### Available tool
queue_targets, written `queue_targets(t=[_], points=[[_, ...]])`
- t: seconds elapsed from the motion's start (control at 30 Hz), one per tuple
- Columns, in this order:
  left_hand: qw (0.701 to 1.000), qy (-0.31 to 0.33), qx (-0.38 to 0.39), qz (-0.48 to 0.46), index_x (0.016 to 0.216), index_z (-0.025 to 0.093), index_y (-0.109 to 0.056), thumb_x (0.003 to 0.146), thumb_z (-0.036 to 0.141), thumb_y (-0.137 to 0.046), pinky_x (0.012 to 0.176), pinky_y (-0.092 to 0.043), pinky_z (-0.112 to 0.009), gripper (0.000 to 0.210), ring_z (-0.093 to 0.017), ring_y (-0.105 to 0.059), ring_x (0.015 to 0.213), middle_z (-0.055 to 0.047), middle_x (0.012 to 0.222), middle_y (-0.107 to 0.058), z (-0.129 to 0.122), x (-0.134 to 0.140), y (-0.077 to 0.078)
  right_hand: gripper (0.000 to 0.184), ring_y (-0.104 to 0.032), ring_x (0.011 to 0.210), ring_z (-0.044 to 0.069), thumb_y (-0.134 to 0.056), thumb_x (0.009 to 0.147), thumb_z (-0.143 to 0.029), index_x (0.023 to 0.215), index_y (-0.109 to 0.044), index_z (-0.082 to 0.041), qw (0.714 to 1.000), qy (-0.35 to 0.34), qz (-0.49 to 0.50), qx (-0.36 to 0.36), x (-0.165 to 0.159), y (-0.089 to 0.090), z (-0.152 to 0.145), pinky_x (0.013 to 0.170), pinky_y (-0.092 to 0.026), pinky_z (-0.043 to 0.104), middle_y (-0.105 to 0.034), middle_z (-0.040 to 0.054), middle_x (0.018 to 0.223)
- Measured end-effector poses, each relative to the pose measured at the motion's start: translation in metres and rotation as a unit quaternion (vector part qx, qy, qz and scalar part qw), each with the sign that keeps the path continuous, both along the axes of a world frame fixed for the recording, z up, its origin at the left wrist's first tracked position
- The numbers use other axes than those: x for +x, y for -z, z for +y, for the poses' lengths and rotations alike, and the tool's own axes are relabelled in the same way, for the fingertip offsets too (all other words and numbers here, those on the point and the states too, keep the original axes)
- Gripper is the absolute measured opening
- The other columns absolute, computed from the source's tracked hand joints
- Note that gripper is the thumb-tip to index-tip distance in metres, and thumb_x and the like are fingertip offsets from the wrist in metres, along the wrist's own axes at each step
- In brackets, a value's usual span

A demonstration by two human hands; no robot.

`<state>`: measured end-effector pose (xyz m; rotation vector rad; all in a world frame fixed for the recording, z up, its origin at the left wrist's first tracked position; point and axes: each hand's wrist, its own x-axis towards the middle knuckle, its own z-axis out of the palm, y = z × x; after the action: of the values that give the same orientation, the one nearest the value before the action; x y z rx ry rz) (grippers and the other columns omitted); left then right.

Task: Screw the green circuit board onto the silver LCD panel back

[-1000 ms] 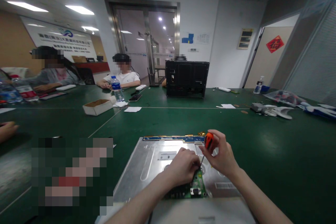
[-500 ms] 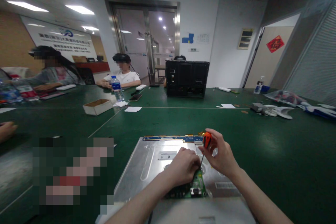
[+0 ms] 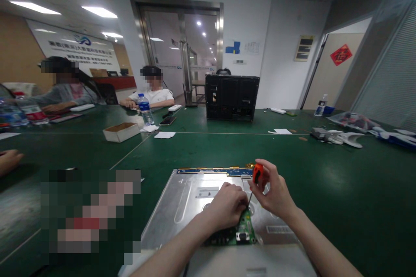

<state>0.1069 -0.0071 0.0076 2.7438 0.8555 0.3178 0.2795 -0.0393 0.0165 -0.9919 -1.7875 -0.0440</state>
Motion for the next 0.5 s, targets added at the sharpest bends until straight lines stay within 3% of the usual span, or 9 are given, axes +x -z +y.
queue_targets(t=[0.13,0.3,0.5], points=[[1.000,0.000,0.001,0.000,0.078,0.018,-0.065,0.078,0.008,-0.059,0.074,-0.039,-0.031,0.012,-0.021,-0.063,0.081,-0.003,0.082,-0.069,0.0004,-0.0003,0.0002,0.046,-0.056,0.047,0.011,-0.058,0.088,-0.020,0.131,-0.042,-0.023,1.000,-0.012,-0.009,0.007,0.0012,-0.0015,-0.0005,0.045,-0.046,0.020,-0.061,-0.0036,0.071],[1.000,-0.003,0.006,0.003,0.077,0.018,-0.065,0.077,0.008,-0.060,0.073,-0.039,-0.031,0.011,-0.021,-0.063,0.080,-0.004,0.082,-0.069,0.0005,-0.0002,-0.0002,0.047,-0.060,0.061,0.012,-0.057,0.089,-0.017,0.134,-0.046,-0.028,0.999,-0.043,-0.025,0.012,0.0008,-0.0079,-0.0014,0.049,-0.051,0.021,-0.063,0.0023,0.090],[1.000,0.000,0.001,0.003,0.079,0.018,-0.066,0.078,0.009,-0.060,0.074,-0.039,-0.031,0.010,-0.021,-0.063,0.080,-0.004,0.082,-0.069,0.0007,-0.0003,0.0006,0.053,-0.058,0.055,0.012,-0.056,0.085,-0.013,0.135,-0.042,-0.024,0.999,-0.042,-0.006,0.004,0.0000,-0.0092,-0.0044,0.049,-0.051,0.022,-0.064,-0.0001,0.083]])
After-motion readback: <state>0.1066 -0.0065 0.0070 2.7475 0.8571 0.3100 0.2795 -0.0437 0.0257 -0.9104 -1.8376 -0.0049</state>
